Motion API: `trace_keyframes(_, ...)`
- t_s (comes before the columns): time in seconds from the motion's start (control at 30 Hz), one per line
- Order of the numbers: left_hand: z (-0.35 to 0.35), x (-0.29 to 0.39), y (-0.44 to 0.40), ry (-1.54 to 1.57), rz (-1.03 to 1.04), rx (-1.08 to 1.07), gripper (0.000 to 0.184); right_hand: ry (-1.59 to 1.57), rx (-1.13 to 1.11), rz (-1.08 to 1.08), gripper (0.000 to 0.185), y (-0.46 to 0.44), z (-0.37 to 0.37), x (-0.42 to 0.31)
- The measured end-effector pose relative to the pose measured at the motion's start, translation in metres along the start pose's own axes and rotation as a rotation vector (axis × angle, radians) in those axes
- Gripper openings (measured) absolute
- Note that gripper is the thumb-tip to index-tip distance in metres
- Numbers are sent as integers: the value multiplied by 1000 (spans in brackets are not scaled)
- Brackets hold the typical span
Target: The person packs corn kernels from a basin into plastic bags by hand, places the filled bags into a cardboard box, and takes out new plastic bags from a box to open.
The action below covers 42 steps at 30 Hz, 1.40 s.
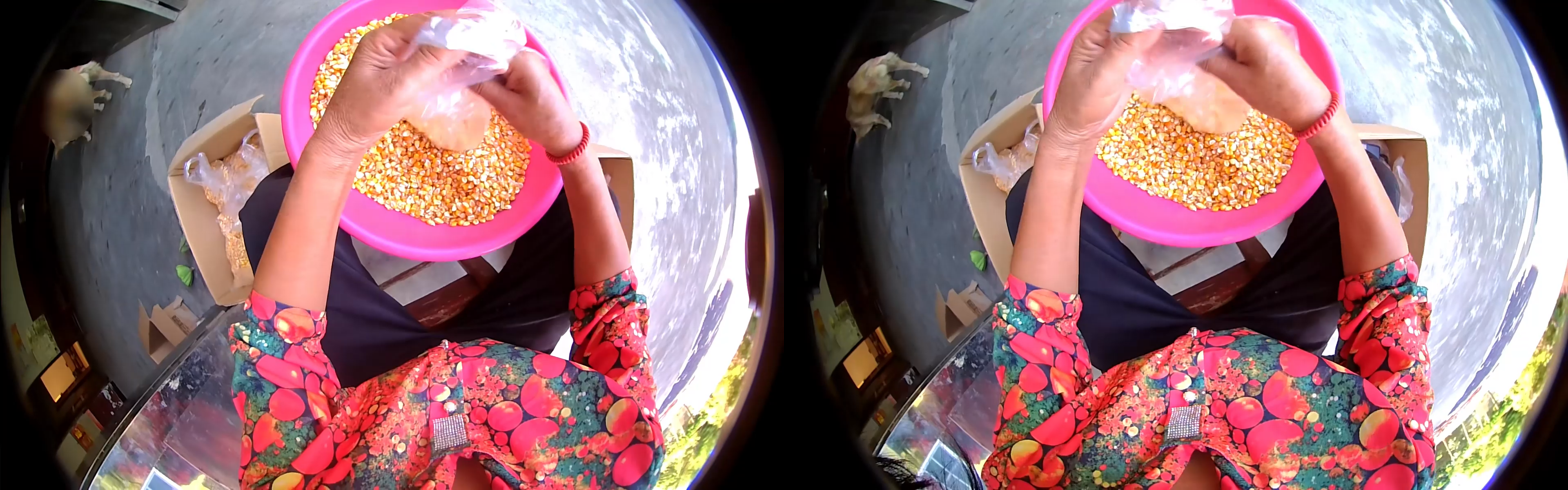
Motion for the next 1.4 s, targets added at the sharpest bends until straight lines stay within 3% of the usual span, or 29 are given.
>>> trace_keyframes(0.07,9,15,-1,78,22,-45,32,-54,122,55,14,1,-8,-2)
trace_keyframes(0.13,5,20,-1,128,6,-80,39,-188,75,217,15,4,-21,2)
trace_keyframes(0.2,-6,9,3,-356,-43,-130,49,-374,245,228,16,15,-22,5)
trace_keyframes(0.27,-6,2,10,-687,-186,-244,69,-381,198,131,16,14,-29,-32)
trace_keyframes(0.33,11,-22,23,-707,-89,-233,62,-467,170,-41,14,16,-29,-64)
trace_keyframes(0.43,25,-29,33,-777,40,-225,51,-560,192,-108,19,22,-24,-79)
trace_keyframes(0.53,36,-37,21,-917,-62,-358,35,-478,122,-62,17,28,-18,-72)
trace_keyframes(0.57,21,-61,27,-504,-282,-206,34,-489,78,-99,16,23,-19,-79)
trace_keyframes(0.6,17,-67,30,-424,-288,-171,29,-493,34,-133,16,20,-20,-84)
trace_keyframes(0.67,29,-60,26,-624,35,-224,18,-512,64,-115,17,24,-19,-74)
trace_keyframes(0.7,33,-53,25,-629,94,-192,14,-488,134,-94,20,25,-25,-69)
trace_keyframes(0.73,29,-56,24,-440,-198,-86,14,-465,205,-74,22,24,-30,-67)
trace_keyframes(0.77,28,-46,19,-428,-51,-85,17,-474,354,-156,27,21,-36,-69)
trace_keyframes(0.8,27,-37,14,-424,97,-83,21,-556,460,-98,29,24,-40,-57)
trace_keyframes(0.87,14,-20,11,-410,44,51,24,-454,672,6,30,22,-48,-25)
trace_keyframes(0.9,11,-3,10,-234,83,80,28,-502,593,-31,29,15,-53,-25)
trace_keyframes(0.93,-2,10,11,-354,30,170,26,-366,647,32,29,9,-56,-23)
trace_keyframes(1.0,-27,30,20,-302,140,454,22,-418,607,87,26,9,-56,-5)
trace_keyframes(1.03,-34,50,29,-221,143,503,37,-418,602,84,26,10,-57,3)
trace_keyframes(1.07,-37,73,38,-202,157,625,38,-465,549,122,24,10,-54,12)
trace_keyframes(1.13,-78,100,51,-247,327,702,30,-513,486,159,22,12,-48,24)
trace_keyframes(1.17,-89,115,63,-58,411,640,28,-517,429,165,20,12,-44,28)
trace_keyframes(1.2,-102,145,78,-11,292,630,29,-521,373,168,18,11,-39,27)
trace_keyframes(1.27,-117,185,113,-163,354,567,30,-530,375,185,17,7,-31,17)
trace_keyframes(1.4,-156,210,195,-167,365,980,18,-550,253,194,16,-1,-12,18)
Point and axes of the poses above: each hand's wrist, its own y-axis away from the middle knuckle, its own z-axis out of the palm, x = y × z, the point moved 4 cm from there along -y, towards the middle knuckle, and after that the axes turned 14 degrees about y, right-handed, at the moved point
